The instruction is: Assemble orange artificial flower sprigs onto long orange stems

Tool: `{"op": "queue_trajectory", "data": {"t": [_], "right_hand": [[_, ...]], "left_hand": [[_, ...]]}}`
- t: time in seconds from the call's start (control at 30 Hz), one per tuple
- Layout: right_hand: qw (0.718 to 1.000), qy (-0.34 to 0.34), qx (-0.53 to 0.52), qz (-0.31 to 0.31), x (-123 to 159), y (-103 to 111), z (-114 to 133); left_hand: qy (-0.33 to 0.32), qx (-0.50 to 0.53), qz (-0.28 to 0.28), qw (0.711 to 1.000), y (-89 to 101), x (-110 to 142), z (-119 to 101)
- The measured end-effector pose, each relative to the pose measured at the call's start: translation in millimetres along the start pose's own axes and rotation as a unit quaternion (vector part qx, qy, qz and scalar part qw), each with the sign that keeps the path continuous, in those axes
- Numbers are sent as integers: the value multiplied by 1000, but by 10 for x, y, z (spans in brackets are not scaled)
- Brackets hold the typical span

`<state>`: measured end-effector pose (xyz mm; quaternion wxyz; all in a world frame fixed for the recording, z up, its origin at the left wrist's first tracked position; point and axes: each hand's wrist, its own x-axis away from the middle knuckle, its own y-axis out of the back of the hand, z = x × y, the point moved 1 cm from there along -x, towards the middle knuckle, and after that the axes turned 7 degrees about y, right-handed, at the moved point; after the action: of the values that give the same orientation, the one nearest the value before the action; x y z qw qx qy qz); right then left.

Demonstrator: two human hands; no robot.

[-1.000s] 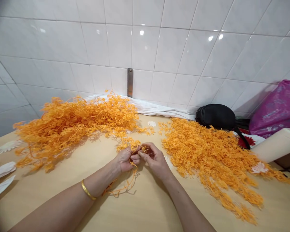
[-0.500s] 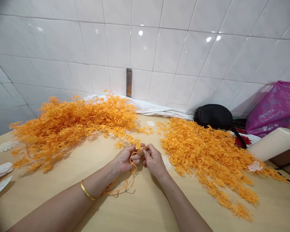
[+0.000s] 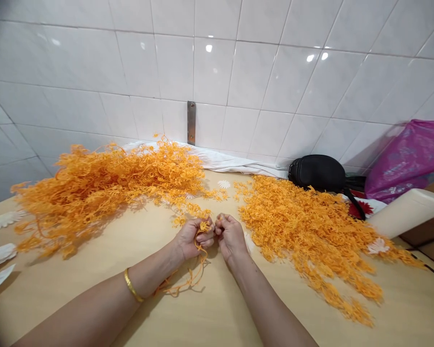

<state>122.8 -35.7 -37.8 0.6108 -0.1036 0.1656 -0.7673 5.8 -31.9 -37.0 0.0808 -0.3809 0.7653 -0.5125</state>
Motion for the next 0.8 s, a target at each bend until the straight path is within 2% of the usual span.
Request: {"op": "queue_trajectory", "data": {"t": [0.1, 0.2, 0.33, 0.43, 0.53, 0.6, 0.67, 0.8], "right_hand": [[999, 30, -11, -35, -76, 124, 112], [997, 53, 1, -53, -51, 140, 192], [991, 94, 96, 12, 98, -27, 192], [959, 156, 232, 47, 190, -113, 191], [897, 215, 378, 73, 225, -130, 188], [866, 248, 424, 97, 218, -119, 172], [853, 263, 438, 108, 193, -91, 147], [857, 230, 450, 106, 133, -19, 92]], "left_hand": [[-17, 22, -14, 1000, 15, 26, -36], [-37, 14, -65, 997, 14, 18, -46], [-59, 8, -112, 992, -13, -26, -22], [-70, -3, -134, 989, -20, -43, -6], [-88, -26, -137, 986, -17, -46, 6], [-91, -34, -127, 987, -18, -39, 13], [-79, -46, -117, 989, -28, -20, 17], [-57, -80, -103, 990, -53, 24, 14]]}}
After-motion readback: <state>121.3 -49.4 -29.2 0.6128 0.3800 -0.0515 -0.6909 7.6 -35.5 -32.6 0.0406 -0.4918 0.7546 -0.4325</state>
